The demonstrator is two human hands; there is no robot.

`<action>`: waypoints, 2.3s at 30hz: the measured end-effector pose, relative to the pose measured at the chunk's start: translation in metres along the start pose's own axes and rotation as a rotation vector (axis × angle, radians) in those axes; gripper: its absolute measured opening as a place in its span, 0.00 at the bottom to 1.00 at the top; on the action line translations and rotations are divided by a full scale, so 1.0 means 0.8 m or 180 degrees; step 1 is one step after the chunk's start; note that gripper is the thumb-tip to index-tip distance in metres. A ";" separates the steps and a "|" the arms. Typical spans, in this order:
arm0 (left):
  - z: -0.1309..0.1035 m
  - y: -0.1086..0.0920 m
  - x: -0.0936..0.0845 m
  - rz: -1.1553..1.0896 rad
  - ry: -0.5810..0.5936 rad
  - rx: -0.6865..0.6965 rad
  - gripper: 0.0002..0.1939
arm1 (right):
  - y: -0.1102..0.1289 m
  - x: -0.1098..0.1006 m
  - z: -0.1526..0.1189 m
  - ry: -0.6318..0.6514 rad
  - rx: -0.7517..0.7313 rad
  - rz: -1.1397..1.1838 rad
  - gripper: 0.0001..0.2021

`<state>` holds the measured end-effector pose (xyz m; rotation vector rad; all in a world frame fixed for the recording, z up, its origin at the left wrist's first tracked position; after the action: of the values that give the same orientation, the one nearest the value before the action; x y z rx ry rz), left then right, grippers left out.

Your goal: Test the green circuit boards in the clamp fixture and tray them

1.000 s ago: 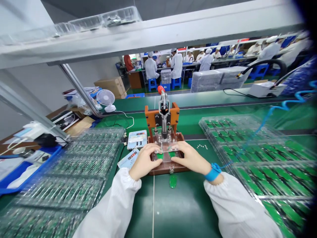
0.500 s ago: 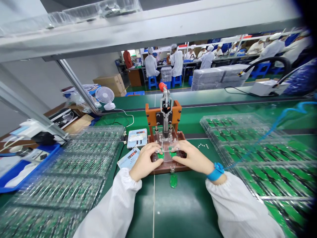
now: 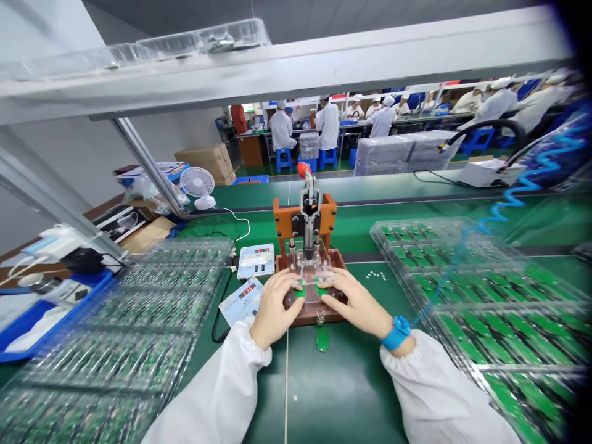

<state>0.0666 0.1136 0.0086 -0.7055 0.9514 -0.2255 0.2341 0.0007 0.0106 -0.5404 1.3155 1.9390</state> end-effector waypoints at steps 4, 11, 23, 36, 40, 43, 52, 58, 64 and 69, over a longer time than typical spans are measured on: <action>-0.015 -0.010 -0.006 0.0163 -0.0477 0.0020 0.07 | 0.006 -0.032 -0.002 -0.0551 0.0016 0.0021 0.08; -0.048 -0.070 0.027 0.0065 -0.0337 0.1318 0.07 | 0.051 -0.121 0.055 -0.1891 0.0072 0.0439 0.11; -0.043 -0.075 0.062 0.1649 0.0229 0.1129 0.25 | 0.063 -0.161 0.244 -0.0833 0.0188 0.0929 0.28; -0.030 -0.068 0.065 0.2066 0.0046 0.0589 0.31 | 0.076 -0.146 0.259 -0.0515 0.0644 0.1843 0.29; -0.041 -0.084 0.065 0.1661 0.0083 0.1221 0.24 | 0.095 -0.153 0.255 -0.0616 0.0664 0.1990 0.18; -0.055 -0.093 0.079 0.1372 0.0488 0.1796 0.18 | 0.121 -0.167 0.242 -0.0859 0.0196 0.1913 0.10; -0.062 -0.069 0.103 0.1297 0.1074 0.1409 0.20 | 0.201 -0.141 0.109 -0.1527 -0.1209 0.0088 0.14; -0.063 -0.065 0.106 0.1201 0.1197 0.1295 0.18 | 0.196 -0.115 0.077 -0.1627 -0.1414 -0.0546 0.15; -0.062 -0.064 0.107 0.1123 0.1226 0.1251 0.18 | 0.181 -0.097 0.063 -0.1734 -0.1556 -0.0353 0.17; -0.061 -0.065 0.106 0.1089 0.1164 0.1233 0.17 | 0.155 -0.077 0.055 -0.1613 -0.1712 -0.0192 0.19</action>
<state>0.0824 0.0125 -0.0334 -0.1383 1.3140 -0.2310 0.1826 -0.0066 0.1461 -0.2965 0.4559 2.1877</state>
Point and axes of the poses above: each hand's wrist, its own z-axis towards the middle knuckle, its own x-axis out of the palm, y = z × x, the point moved 5 cm from there along z, towards the middle knuckle, and after that the axes turned 7 degrees about y, right-handed, at the moved point
